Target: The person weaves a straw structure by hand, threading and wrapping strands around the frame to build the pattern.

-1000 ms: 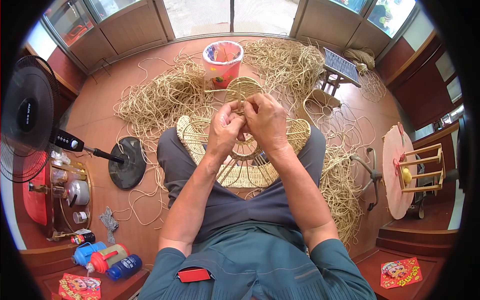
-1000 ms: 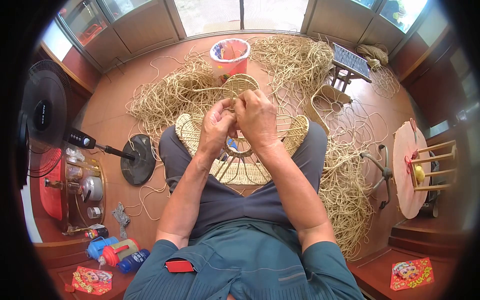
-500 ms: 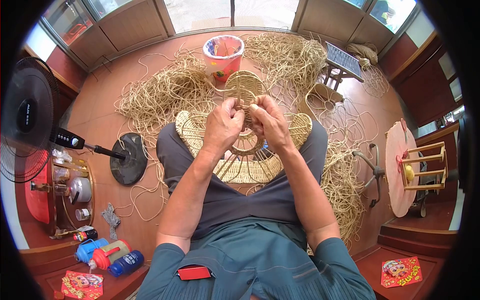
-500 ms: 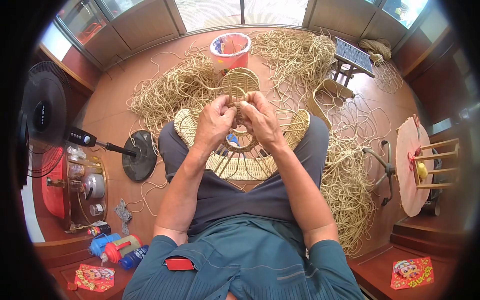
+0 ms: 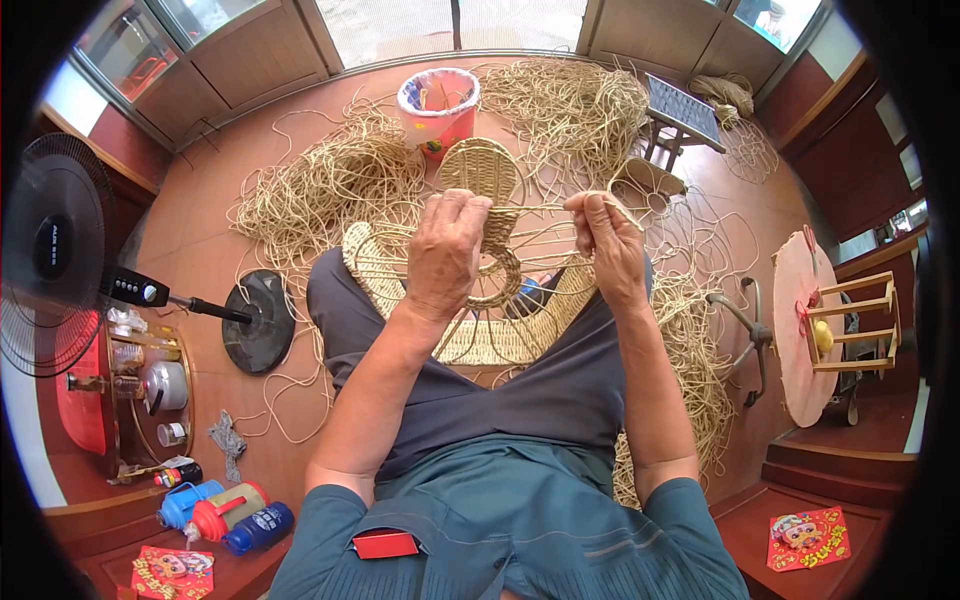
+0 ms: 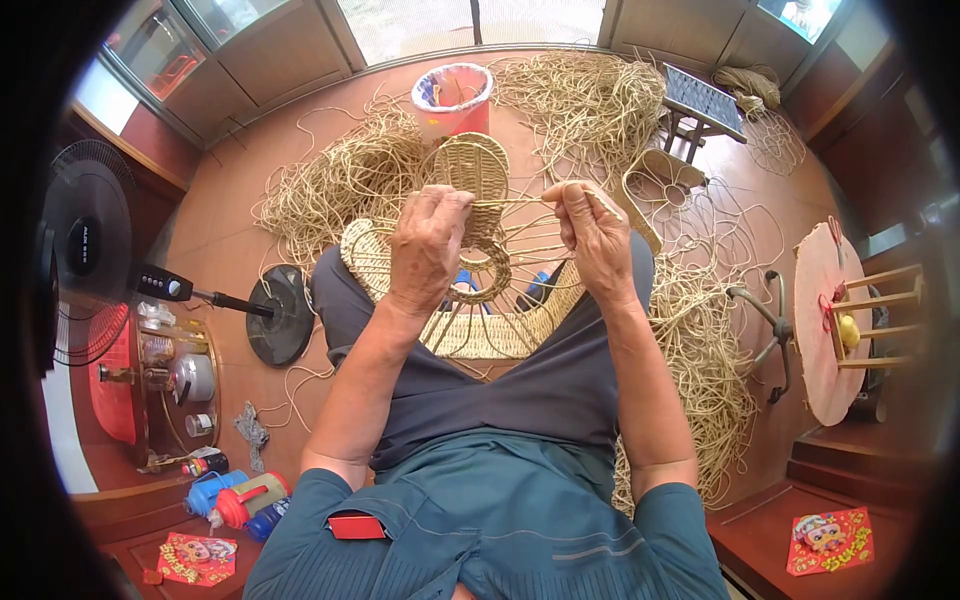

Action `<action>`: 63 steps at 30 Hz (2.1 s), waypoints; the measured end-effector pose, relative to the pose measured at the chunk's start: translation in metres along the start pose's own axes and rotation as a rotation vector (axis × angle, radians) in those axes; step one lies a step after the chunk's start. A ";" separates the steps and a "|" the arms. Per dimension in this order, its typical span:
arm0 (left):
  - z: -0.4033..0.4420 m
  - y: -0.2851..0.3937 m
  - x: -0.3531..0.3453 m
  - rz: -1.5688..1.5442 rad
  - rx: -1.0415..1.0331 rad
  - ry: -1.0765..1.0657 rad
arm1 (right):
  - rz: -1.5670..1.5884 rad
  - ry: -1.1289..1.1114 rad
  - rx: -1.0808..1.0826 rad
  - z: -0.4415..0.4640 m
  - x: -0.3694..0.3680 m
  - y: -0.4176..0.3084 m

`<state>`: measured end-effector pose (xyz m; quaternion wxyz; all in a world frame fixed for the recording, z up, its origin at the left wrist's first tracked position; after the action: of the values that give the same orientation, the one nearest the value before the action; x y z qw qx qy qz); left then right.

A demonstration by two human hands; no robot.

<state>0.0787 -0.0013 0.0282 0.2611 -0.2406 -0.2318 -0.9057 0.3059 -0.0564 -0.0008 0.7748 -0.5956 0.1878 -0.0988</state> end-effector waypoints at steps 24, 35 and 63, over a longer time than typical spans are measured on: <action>0.010 0.000 -0.017 0.044 0.048 0.011 | -0.477 -0.107 0.051 0.022 -0.064 -0.004; 0.006 -0.001 -0.015 -0.008 0.091 -0.032 | -0.414 -0.156 -0.022 0.048 -0.078 0.021; 0.000 -0.002 -0.011 -0.060 0.155 -0.015 | -0.403 0.187 0.197 0.012 -0.065 0.008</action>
<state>0.0861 0.0041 0.0218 0.2499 -0.2194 -0.3104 -0.8905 0.2510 -0.0190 0.0056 0.7731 -0.5307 0.1256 -0.3239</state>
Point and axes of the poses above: each hand's wrist, its own z-axis towards the middle knuckle, its own x-axis out of the back of the hand, y = z × x, the point moved 5 cm from there along z, towards the middle knuckle, and after that the axes turned 6 degrees about y, right-handed, at the moved point
